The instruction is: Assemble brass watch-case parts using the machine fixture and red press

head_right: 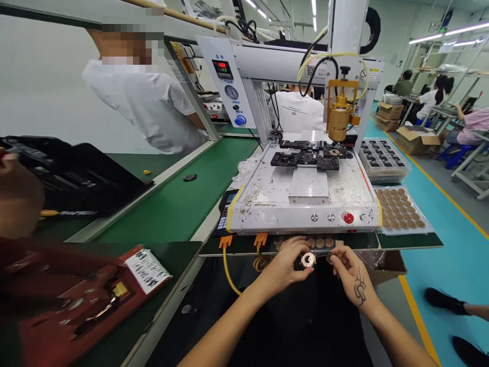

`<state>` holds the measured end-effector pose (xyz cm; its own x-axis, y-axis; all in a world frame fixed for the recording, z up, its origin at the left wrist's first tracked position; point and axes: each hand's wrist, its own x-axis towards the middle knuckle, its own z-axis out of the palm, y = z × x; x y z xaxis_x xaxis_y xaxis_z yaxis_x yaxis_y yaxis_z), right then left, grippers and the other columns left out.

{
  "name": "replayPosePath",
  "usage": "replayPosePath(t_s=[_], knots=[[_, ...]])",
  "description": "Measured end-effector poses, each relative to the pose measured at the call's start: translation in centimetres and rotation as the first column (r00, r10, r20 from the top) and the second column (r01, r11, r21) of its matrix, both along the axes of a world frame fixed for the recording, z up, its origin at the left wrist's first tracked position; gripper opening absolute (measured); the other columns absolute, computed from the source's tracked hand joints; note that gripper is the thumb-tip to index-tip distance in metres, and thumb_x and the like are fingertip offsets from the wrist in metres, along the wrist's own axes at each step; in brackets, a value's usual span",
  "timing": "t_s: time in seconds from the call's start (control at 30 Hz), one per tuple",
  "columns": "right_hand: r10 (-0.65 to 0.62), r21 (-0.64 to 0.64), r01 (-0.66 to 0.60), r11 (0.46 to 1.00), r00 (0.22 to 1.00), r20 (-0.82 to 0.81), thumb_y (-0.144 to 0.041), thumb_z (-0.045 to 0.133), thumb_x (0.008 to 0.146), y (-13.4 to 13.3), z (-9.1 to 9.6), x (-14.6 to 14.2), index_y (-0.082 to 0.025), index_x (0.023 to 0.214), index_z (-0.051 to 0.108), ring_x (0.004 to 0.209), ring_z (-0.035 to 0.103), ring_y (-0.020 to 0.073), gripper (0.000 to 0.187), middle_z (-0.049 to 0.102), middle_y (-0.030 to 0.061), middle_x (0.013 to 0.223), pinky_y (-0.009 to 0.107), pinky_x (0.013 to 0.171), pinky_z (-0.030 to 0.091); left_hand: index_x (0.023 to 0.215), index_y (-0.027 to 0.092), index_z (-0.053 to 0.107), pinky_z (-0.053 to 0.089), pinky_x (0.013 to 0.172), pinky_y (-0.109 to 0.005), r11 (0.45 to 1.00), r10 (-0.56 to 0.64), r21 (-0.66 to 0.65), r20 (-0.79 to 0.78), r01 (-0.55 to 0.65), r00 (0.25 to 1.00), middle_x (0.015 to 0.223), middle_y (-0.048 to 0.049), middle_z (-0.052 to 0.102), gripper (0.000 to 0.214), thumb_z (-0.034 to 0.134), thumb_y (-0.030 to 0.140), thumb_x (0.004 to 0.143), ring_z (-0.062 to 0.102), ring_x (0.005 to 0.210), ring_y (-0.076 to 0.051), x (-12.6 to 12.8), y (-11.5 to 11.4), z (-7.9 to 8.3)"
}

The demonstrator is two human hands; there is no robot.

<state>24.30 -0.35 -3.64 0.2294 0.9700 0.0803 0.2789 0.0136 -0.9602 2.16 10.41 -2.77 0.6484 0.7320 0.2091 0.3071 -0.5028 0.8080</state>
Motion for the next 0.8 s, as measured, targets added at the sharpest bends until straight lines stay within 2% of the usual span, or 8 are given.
replayPosePath(t_s=[0.07, 0.13, 0.2, 0.27, 0.37, 0.47, 0.57, 0.8], knots=[[0.001, -0.034, -0.003, 0.999, 0.997, -0.071, -0.058, 0.065, 0.1, -0.2, 1.6, -0.3, -0.023, 0.115, 0.073, 0.068, 0.061, 0.0169, 0.039, 0.071, 0.0037, 0.091, 0.03, 0.064, 0.054, 0.104, 0.023, 0.068, 0.051, 0.108, -0.048, 0.994, 0.055, -0.104, 0.098, -0.044, 0.994, 0.115, -0.008, 0.075, 0.031, 0.082, 0.022, 0.076, 0.067, 0.116, -0.029, -0.2, -1.2, 0.6], [0.008, -0.064, -0.013, 0.998, 0.997, -0.081, -0.06, 0.068, 0.097, -0.3, 2.9, -0.8, -0.023, 0.118, 0.076, 0.069, 0.062, 0.0171, 0.043, 0.073, 0.0047, 0.093, 0.031, 0.066, 0.054, 0.109, 0.023, 0.067, 0.057, 0.095, -0.042, 0.929, 0.13, -0.368, 0.219, -0.041, 0.967, 0.106, -0.0059, 0.075, 0.031, 0.08, 0.026, 0.081, 0.071, 0.1, -0.024, -0.7, -2.5, 1.2], [0.016, -0.089, -0.027, 0.996, 0.993, -0.114, -0.061, 0.072, 0.094, -0.4, 3.7, -1.5, -0.022, 0.118, 0.078, 0.068, 0.061, 0.017, 0.045, 0.073, 0.0047, 0.089, 0.031, 0.064, 0.054, 0.113, 0.022, 0.064, 0.06, 0.087, -0.037, 0.768, 0.236, -0.639, 0.333, 0.034, 0.913, 0.103, -0.0051, 0.075, 0.041, 0.085, 0.031, 0.079, 0.073, 0.093, -0.021, -1.3, -3.8, 1.6], [0.023, -0.111, -0.044, 0.993, 0.982, -0.188, -0.063, 0.077, 0.089, -0.2, 4.1, -2.2, -0.021, 0.11, 0.078, 0.061, 0.058, 0.0158, 0.047, 0.071, 0.0033, 0.079, 0.03, 0.058, 0.052, 0.114, 0.021, 0.062, 0.062, 0.085, -0.036, 0.608, 0.347, -0.786, 0.389, 0.111, 0.853, 0.107, -0.0066, 0.077, 0.052, 0.093, 0.032, 0.074, 0.077, 0.093, -0.022, -1.9, -4.9, 2.0], [0.051, -0.14, -0.094, 0.986, 0.957, -0.285, -0.065, 0.082, 0.083, 0.3, 4.1, -3.1, -0.019, 0.096, 0.073, 0.052, 0.054, 0.0142, 0.048, 0.065, -0.0003, 0.065, 0.029, 0.051, 0.048, 0.119, 0.018, 0.064, 0.063, 0.093, -0.037, 0.493, 0.458, -0.861, 0.38, 0.126, 0.804, 0.113, -0.0109, 0.079, 0.063, 0.099, 0.026, 0.068, 0.079, 0.101, -0.026, -2.5, -6.1, 2.9], [0.099, -0.155, -0.156, 0.976, 0.94, -0.327, -0.063, 0.08, 0.087, 0.6, 3.8, -3.4, -0.019, 0.094, 0.069, 0.05, 0.053, 0.0134, 0.046, 0.063, -0.0024, 0.059, 0.028, 0.052, 0.046, 0.127, 0.014, 0.065, 0.062, 0.1, -0.04, 0.436, 0.518, -0.89, 0.371, 0.135, 0.77, 0.119, -0.0157, 0.079, 0.065, 0.097, 0.029, 0.073, 0.078, 0.109, -0.03, -2.9, -6.9, 3.9], [0.16, -0.177, -0.228, 0.957, 0.928, -0.335, -0.06, 0.077, 0.093, 0.3, 3.9, -3.4, -0.02, 0.09, 0.065, 0.051, 0.055, 0.0126, 0.042, 0.064, -0.0027, 0.059, 0.027, 0.055, 0.044, 0.129, 0.011, 0.067, 0.061, 0.103, -0.043, 0.413, 0.535, -0.895, 0.39, 0.171, 0.75, 0.123, -0.0194, 0.079, 0.059, 0.089, 0.041, 0.084, 0.078, 0.112, -0.032, -3.2, -7.6, 4.6], [0.264, -0.225, -0.377, 0.899, 0.873, -0.409, -0.06, 0.068, 0.098, -0.3, 5.2, -3.7, -0.021, 0.082, 0.058, 0.052, 0.048, 0.0119, 0.043, 0.058, -0.004, 0.06, 0.027, 0.056, 0.038, 0.136, 0.015, 0.07, 0.059, 0.11, -0.049, 0.465, 0.49, -0.866, 0.427, 0.186, 0.76, 0.124, -0.0159, 0.08, 0.058, 0.085, 0.044, 0.088, 0.075, 0.12, -0.032, -4.2, -8.6, 4.5]])
